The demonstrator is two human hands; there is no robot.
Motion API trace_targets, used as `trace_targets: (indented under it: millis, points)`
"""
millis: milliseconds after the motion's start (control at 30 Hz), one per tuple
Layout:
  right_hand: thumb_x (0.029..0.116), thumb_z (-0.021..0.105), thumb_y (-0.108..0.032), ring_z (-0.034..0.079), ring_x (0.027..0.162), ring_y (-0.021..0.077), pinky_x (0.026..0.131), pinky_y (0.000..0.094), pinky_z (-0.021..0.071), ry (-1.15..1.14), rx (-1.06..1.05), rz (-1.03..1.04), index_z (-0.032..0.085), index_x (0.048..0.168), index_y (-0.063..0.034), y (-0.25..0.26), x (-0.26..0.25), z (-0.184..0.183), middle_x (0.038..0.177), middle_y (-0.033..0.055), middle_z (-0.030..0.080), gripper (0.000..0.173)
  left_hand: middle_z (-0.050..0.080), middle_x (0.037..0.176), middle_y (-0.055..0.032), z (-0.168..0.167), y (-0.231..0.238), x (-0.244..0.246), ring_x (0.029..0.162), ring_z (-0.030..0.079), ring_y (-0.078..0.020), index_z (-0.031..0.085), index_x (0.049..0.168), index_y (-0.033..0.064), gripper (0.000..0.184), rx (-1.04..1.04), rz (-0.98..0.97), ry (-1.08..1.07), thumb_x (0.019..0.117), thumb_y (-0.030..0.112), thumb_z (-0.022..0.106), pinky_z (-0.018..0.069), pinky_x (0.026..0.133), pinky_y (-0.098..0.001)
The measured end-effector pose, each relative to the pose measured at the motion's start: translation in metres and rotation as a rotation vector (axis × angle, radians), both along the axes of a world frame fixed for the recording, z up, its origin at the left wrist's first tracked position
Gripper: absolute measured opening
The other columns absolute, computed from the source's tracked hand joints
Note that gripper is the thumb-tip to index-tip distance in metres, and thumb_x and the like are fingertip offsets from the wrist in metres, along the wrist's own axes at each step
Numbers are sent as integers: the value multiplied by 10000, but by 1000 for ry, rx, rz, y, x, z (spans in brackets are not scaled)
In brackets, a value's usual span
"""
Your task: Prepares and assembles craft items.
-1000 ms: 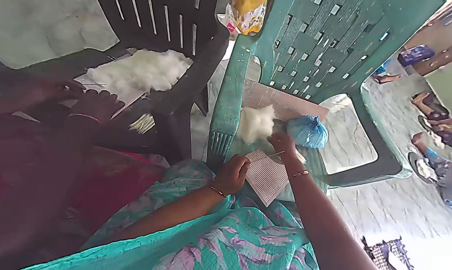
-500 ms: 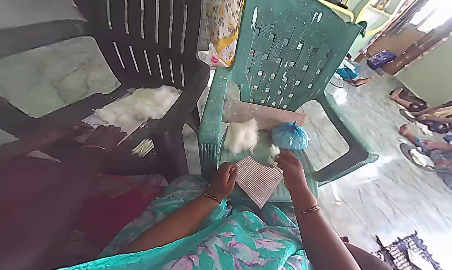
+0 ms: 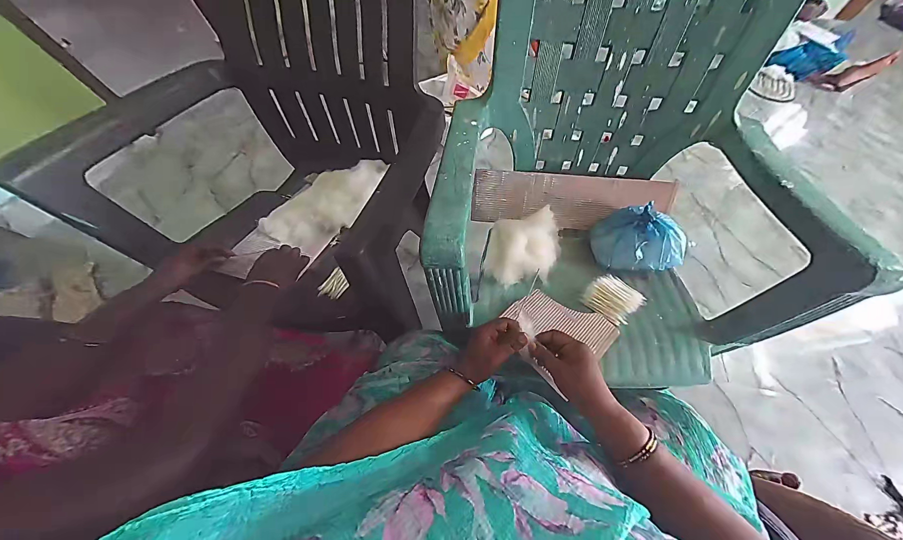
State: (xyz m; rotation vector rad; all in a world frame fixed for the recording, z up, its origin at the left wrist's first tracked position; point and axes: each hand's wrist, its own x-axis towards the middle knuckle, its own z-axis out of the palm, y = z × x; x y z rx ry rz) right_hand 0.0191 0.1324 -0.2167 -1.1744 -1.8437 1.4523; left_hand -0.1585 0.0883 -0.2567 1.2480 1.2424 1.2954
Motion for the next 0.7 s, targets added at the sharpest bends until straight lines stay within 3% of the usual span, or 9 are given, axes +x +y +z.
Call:
trace_targets:
  millis: [167, 267, 433, 533, 600, 700]
  points:
    - [1049, 553, -208, 642, 857, 49, 793, 233, 526, -61, 111, -61, 680, 1159, -13, 16, -7, -2, 1024, 50, 702, 257, 636, 818, 64, 8, 5, -3, 699, 572, 22, 646, 999, 7, 90, -58, 37, -130, 982, 85, 606, 489, 662, -179]
    - [1030, 592, -216, 663, 933, 76, 840, 256, 536, -79, 127, 29, 682, 1225, -28, 31, -11, 2, 1116, 72, 716, 286, 613, 765, 78, 10, 10, -5, 620, 518, 41, 655, 967, 15, 96, -73, 37, -97, 977, 109, 640, 446, 594, -148]
    - [981, 660, -120, 643, 799, 77, 761, 280, 536, -188, 126, 116, 701, 1028, -14, 52, -19, 20, 906, 49, 700, 124, 600, 749, 82, 12, 12, -6, 603, 499, 49, 670, 957, 15, 96, -110, 52, -118, 973, 109, 666, 432, 584, -132]
    - [1008, 628, -111, 583, 707, 109, 687, 326, 503, -177, 135, 7, 676, 1045, 2, 74, -24, 27, 843, 64, 656, 128, 588, 725, 85, 13, 14, -5, 569, 476, 42, 648, 912, 40, 55, -137, 106, -234, 966, 49, 641, 409, 544, -135]
    - [1027, 597, -128, 539, 665, 60, 643, 265, 483, -124, 139, -49, 644, 1057, -2, 95, -29, 28, 821, 23, 610, 138, 595, 734, 84, 13, 14, -5, 569, 482, 44, 646, 925, 44, 48, -138, 113, -261, 972, 46, 636, 417, 544, -132]
    - [1044, 585, -169, 558, 686, 93, 666, 301, 502, -127, 140, -121, 634, 1102, 7, 127, -40, 28, 876, 61, 625, 192, 604, 758, 73, 14, 15, -5, 577, 483, 44, 655, 964, 25, 42, -133, 113, -261, 982, 48, 625, 417, 547, -130]
